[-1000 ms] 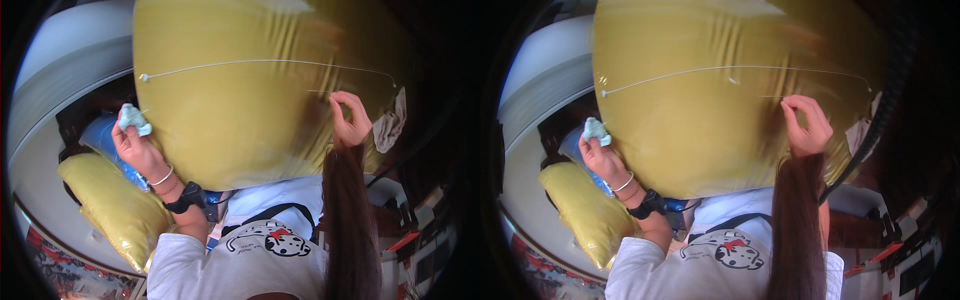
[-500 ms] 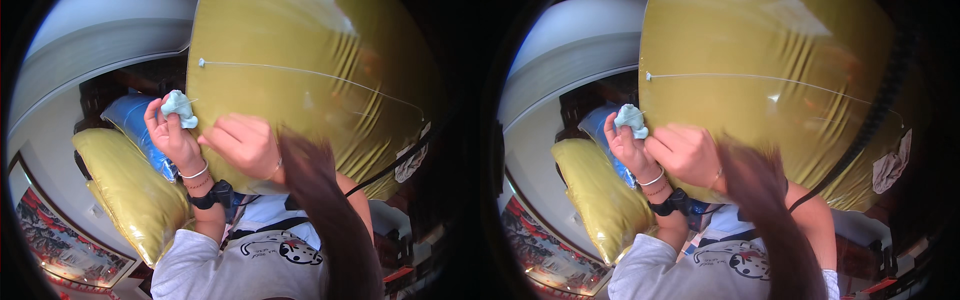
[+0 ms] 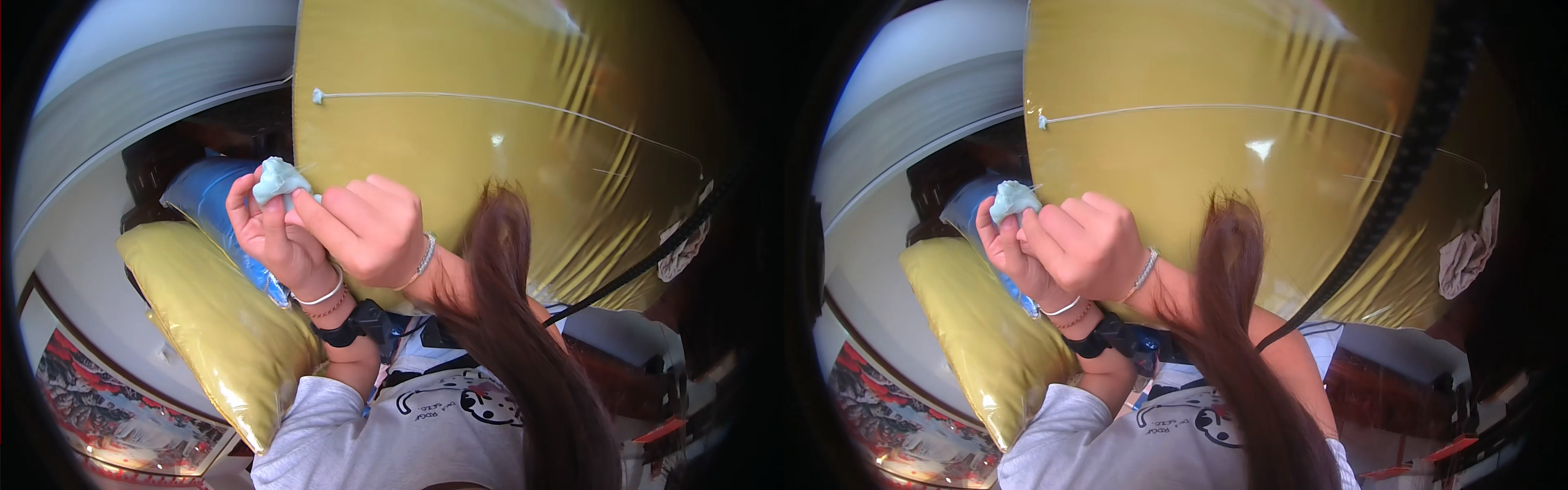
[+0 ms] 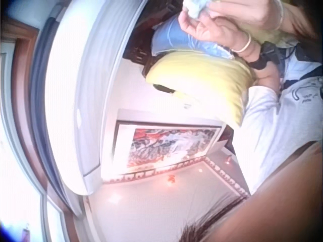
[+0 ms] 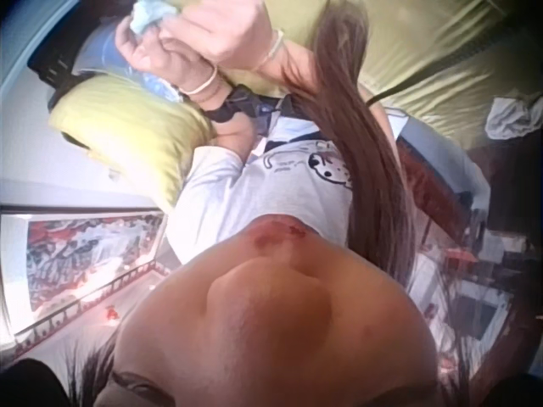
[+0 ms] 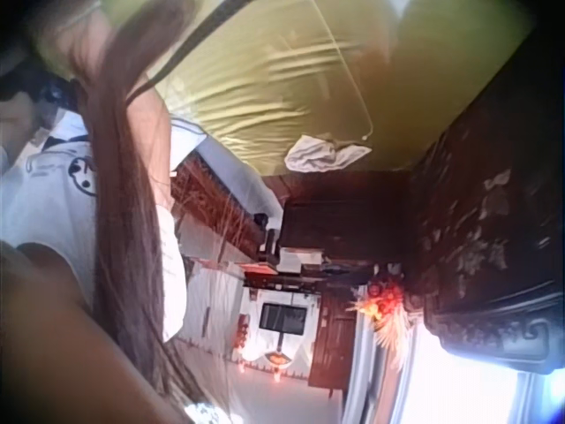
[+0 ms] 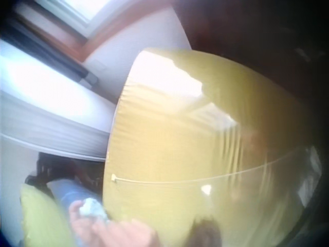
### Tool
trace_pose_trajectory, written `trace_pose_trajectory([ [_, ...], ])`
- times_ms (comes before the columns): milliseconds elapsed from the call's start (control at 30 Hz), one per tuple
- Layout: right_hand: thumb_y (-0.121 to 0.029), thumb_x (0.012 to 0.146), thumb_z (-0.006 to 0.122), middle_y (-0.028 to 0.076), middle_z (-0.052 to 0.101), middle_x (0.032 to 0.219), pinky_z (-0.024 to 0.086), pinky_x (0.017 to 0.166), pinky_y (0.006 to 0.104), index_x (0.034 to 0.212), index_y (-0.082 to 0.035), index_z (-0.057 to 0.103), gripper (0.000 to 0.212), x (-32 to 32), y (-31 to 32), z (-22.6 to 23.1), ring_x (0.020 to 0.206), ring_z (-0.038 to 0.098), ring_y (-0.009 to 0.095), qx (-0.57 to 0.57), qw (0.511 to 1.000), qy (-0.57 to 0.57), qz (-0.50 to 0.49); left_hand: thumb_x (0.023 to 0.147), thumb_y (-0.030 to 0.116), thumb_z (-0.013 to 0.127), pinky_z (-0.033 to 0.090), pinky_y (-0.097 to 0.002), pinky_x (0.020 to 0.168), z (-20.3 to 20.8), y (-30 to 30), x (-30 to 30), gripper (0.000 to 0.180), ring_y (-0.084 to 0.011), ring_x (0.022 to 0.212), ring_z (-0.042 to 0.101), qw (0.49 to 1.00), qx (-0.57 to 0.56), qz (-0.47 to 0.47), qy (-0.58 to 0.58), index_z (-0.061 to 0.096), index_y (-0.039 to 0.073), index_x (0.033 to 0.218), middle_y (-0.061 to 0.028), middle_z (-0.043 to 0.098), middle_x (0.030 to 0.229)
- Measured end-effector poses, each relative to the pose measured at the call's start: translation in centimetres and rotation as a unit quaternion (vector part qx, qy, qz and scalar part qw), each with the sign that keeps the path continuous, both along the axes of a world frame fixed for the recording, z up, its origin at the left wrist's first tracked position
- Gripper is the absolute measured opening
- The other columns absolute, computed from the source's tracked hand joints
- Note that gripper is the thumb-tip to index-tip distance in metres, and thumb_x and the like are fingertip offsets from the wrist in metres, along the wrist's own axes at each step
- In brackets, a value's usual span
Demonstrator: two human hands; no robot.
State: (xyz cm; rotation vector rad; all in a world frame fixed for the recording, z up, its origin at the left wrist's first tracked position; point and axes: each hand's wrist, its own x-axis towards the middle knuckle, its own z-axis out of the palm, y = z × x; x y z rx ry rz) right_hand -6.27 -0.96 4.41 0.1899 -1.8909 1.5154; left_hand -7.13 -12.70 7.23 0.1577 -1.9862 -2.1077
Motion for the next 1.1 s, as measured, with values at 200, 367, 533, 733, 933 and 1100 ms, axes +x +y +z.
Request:
trace_pose_trajectory([
  [200, -0.011, 0.064, 0.066, 0.001, 0.044, 0.055, 0.030, 0.039, 0.0270, 0.086, 0.003, 0.065, 0.027, 0.5, -0.9, -0.4, 0.044, 0.043, 0.014, 0.009, 1.000, -0.007, -0.008, 0.084, -0.001, 0.055, 0.047, -0.0308, 0.083, 0.2, -0.1, -0.1, 0.027, -0.0195, 0.095, 0.058, 0.999, 0.007, -0.041, 0.012, 0.047, -0.001, 0.111, -0.0152, 0.060, 0.104],
  [367, -0.013, 0.066, 0.066, 0.002, 0.043, 0.056, 0.031, 0.040, 0.0271, 0.090, 0.006, 0.063, 0.030, 0.8, -1.0, 0.0, 0.045, 0.043, 0.014, 0.046, 0.998, -0.026, -0.018, 0.086, 0.001, 0.055, 0.048, -0.0302, 0.082, 0.2, 0.3, -0.4, 0.025, -0.0189, 0.096, 0.057, 0.999, -0.030, -0.014, 0.008, 0.048, 0.000, 0.110, -0.0136, 0.059, 0.105],
  [533, -0.025, 0.076, 0.061, 0.003, 0.045, 0.058, 0.033, 0.043, 0.0267, 0.099, 0.008, 0.060, 0.040, 1.4, -1.1, 0.5, 0.046, 0.043, 0.014, 0.081, 0.994, -0.070, 0.030, 0.086, 0.002, 0.055, 0.047, -0.0303, 0.083, 0.1, -0.2, -0.4, 0.024, -0.0188, 0.096, 0.057, 0.999, -0.044, -0.003, 0.007, 0.048, 0.001, 0.110, -0.0120, 0.057, 0.106],
  [733, -0.031, 0.079, 0.059, 0.002, 0.045, 0.057, 0.035, 0.044, 0.0274, 0.102, 0.005, 0.061, 0.042, 2.4, 0.7, 1.3, 0.046, 0.044, 0.014, 0.030, 0.993, -0.095, 0.062, 0.086, 0.004, 0.053, 0.048, -0.0307, 0.083, -0.8, -0.7, -0.6, 0.024, -0.0193, 0.094, 0.057, 0.997, -0.067, -0.002, 0.042, 0.049, 0.001, 0.109, -0.0115, 0.058, 0.105],
  [933, -0.024, 0.080, 0.061, 0.006, 0.053, 0.063, 0.039, 0.048, 0.0302, 0.100, 0.003, 0.063, 0.034, 5.0, 4.4, 1.4, 0.052, 0.053, 0.018, 0.009, 0.989, -0.121, 0.089, 0.086, 0.004, 0.051, 0.048, -0.0322, 0.083, -0.8, 0.4, -0.7, 0.021, -0.0201, 0.093, 0.058, 0.999, -0.020, 0.007, 0.027, 0.050, 0.000, 0.106, -0.0123, 0.059, 0.101],
  [1100, -0.019, 0.076, 0.065, 0.012, 0.059, 0.083, 0.046, 0.070, 0.0383, 0.093, -0.001, 0.062, 0.026, 5.9, 9.8, -1.5, 0.070, 0.058, 0.026, 0.042, 0.982, -0.178, -0.043, 0.087, 0.002, 0.047, 0.048, -0.0338, 0.083, -1.5, -0.2, -0.9, 0.020, -0.0215, 0.094, 0.058, 0.999, 0.004, -0.007, 0.048, 0.050, 0.000, 0.106, -0.0135, 0.059, 0.102],
])
